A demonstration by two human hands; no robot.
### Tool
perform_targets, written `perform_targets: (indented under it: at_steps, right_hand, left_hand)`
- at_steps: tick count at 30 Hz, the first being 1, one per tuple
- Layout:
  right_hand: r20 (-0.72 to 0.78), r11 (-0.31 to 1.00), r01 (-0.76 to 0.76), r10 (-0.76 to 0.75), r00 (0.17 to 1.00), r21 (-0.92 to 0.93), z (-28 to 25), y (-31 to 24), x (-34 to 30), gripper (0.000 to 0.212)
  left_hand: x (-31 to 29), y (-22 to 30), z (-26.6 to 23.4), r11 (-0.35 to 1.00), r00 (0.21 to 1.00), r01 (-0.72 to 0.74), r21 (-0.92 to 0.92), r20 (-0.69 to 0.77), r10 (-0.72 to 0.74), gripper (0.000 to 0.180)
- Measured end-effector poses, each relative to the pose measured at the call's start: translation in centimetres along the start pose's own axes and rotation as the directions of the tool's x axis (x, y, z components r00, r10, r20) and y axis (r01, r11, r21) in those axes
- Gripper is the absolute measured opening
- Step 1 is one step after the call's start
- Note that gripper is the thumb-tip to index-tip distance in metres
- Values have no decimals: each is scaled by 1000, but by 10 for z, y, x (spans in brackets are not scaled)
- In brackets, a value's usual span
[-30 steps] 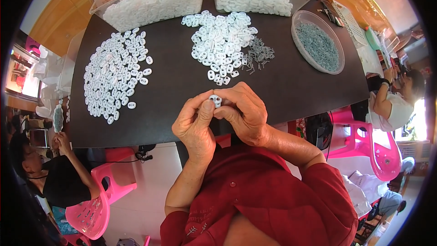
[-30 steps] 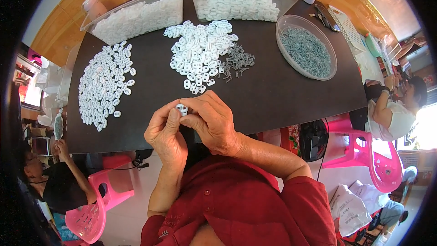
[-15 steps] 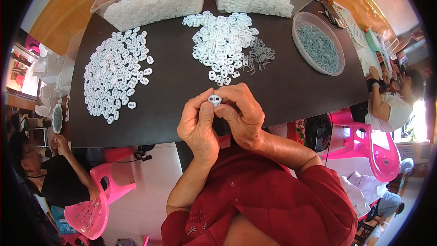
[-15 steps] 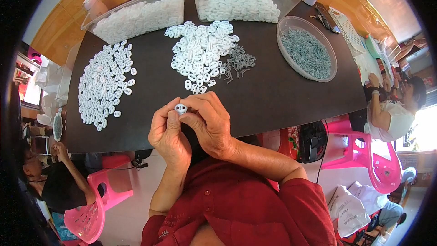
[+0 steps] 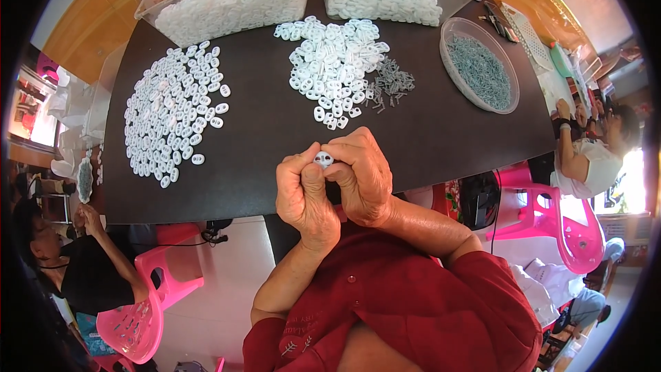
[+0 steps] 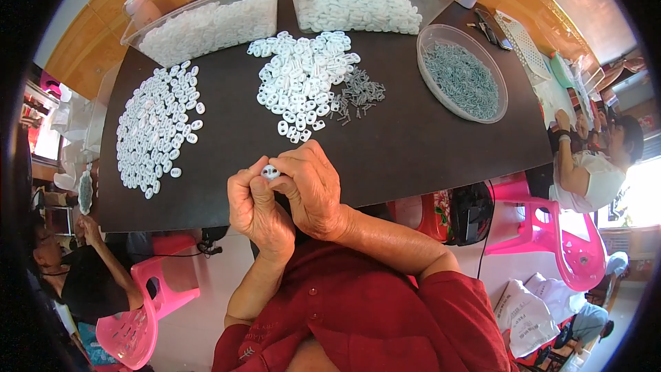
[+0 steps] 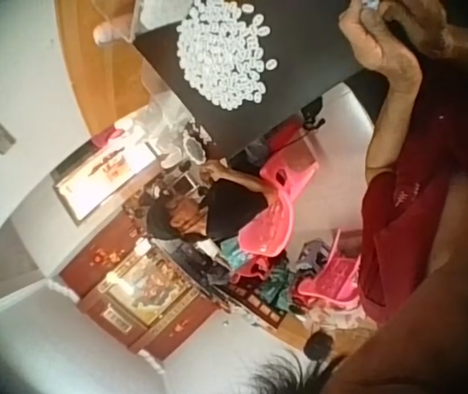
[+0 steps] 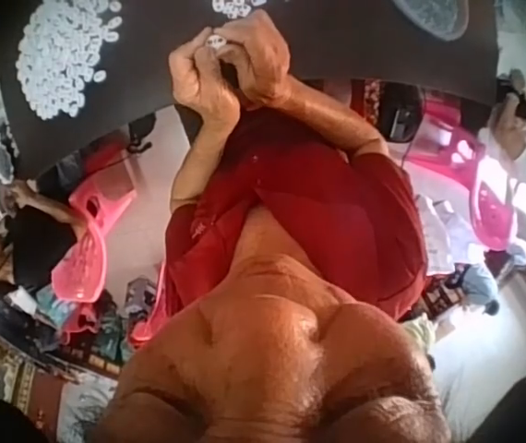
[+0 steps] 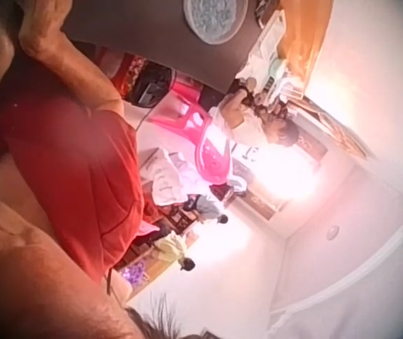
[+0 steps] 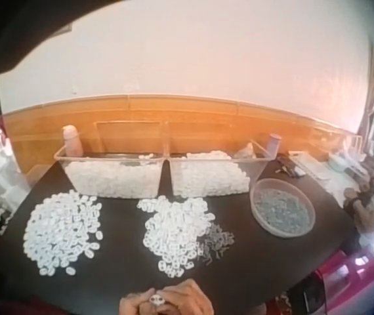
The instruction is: Assembling small white plastic components by manually inserting metal pins.
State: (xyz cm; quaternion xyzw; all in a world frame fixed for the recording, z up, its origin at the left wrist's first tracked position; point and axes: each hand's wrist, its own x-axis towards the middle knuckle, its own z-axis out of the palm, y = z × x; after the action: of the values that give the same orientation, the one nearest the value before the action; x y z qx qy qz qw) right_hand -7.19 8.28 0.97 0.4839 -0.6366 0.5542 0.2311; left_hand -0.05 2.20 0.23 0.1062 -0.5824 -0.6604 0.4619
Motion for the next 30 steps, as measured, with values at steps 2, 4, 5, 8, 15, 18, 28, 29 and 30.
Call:
perform_targets:
  at_steps: [2, 4, 5, 8, 15, 18, 28, 29, 30]
  right_hand:
    - [-7, 1000, 8, -8, 1000, -5, -1, -3, 2, 20]
    - [-13, 1000, 6, -6, 1000, -5, 0, -6, 4, 20]
    - [-21, 1000, 5, -5, 1000, -6, 0, -6, 5, 19]
    - [-17, 999, 26, -26, 1000, -21, 0, -3, 6, 19]
    - [-4, 998, 58, -58, 998, -10, 2, -1, 8, 24]
    - [-12, 997, 68, -69, 998, -37, 2, -3, 13, 27]
    - [78, 983, -135, 145, 986, -124, -32, 11, 45, 20]
    - [31, 978, -145, 151, 988, -150, -38, 17, 54, 18]
    - [10, 962, -188, 194, 981, -197, -45, 23, 67, 17]
  left_hand:
    - [0, 0, 1, 1000, 1000, -12, 10, 2, 12, 22]
    - [3, 3, 4, 996, 998, -65, 61, -15, 66, 21]
    - [3, 3, 4, 996, 998, -66, 59, -15, 67, 21]
    - [5, 1, 6, 994, 997, -71, 81, -17, 73, 21]
    - [9, -1, 8, 980, 988, -140, 143, -44, 148, 16]
    - [5, 5, 3, 986, 994, -96, 136, -37, 102, 19]
    - [17, 28, 0, 951, 947, 303, -59, 135, -293, 25]
    - [23, 35, -6, 960, 948, 279, -32, 165, -270, 24]
    - [28, 40, -12, 965, 947, 262, -7, 197, -255, 24]
